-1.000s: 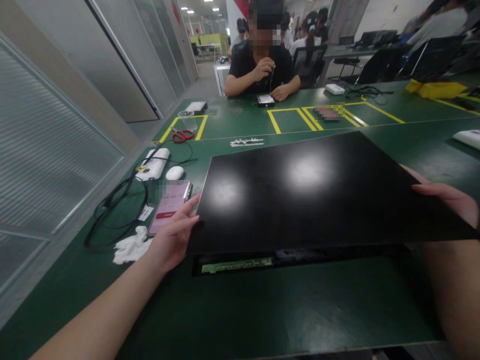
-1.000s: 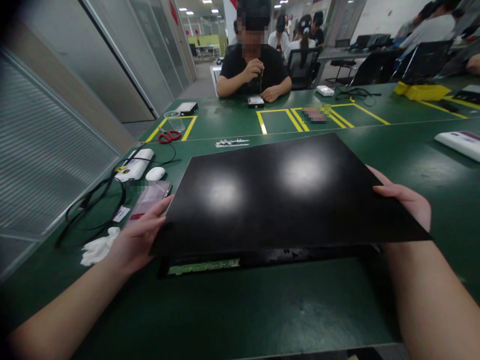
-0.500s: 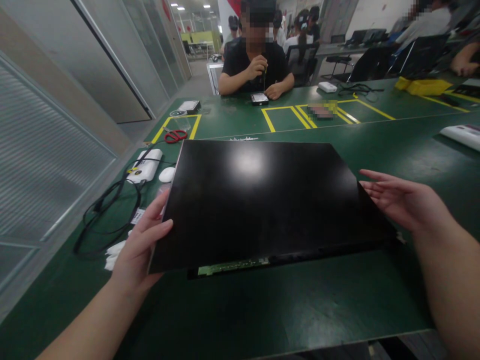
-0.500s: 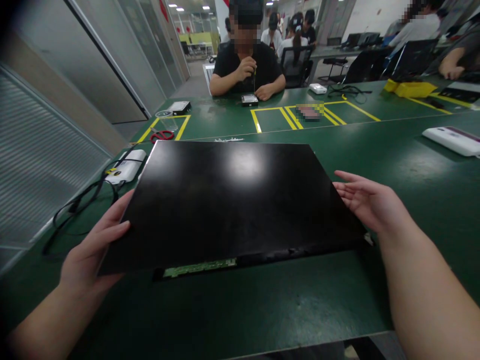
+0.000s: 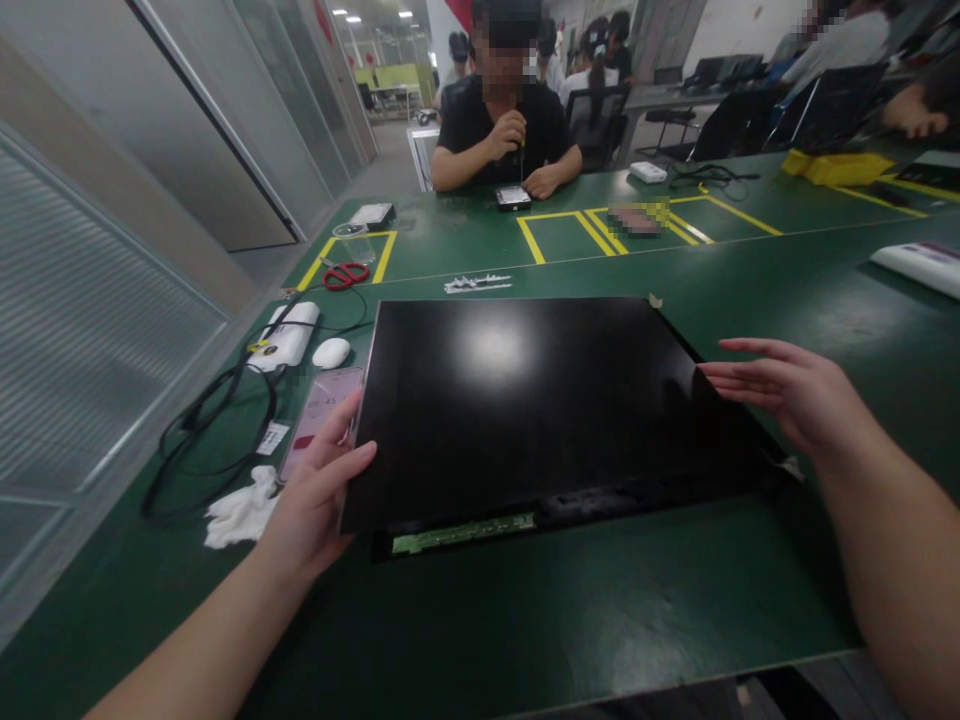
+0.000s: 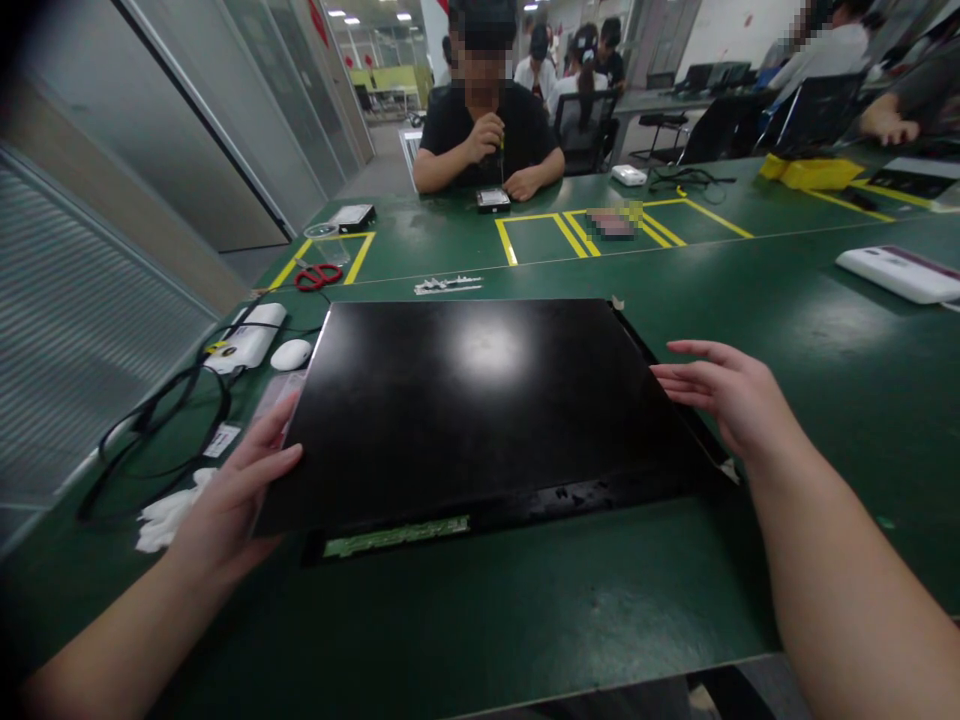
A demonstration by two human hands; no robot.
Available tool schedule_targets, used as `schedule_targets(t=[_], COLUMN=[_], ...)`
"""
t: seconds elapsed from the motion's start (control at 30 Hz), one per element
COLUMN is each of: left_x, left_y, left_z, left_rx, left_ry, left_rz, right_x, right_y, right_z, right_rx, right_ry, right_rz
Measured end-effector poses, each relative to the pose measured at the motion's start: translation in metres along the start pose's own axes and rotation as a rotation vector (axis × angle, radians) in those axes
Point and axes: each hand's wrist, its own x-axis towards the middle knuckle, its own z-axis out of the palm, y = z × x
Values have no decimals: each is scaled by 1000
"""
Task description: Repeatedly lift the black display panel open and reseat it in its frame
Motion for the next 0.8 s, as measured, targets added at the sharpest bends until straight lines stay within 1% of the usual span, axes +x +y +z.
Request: schedule_targets(t=[0.13,0.23,0.4,0.53,0.67,0.8], left_x=[0,1,2,4,6,7], left_y=[-1,-3,-5,-5,-5,-5], left_z=[7,9,9,9,9,9], left_rx=[3,19,31,47,78,109], left_ry=[27,8,-11,-19,-16,-30], left_rz=[-21,-20,-30,-71,-88,-100], right_x=[2,5,5,5,10,15], right_y=[2,4,6,7,13,23], right_z=[-1,-2,-1,0,-2,-7], right_rx=[-20,-47,-114,-142,-203,-295], right_ry=[3,2,2,-2,-28,-26], right_rz=[-13,-19,-34,-48,-99,-186])
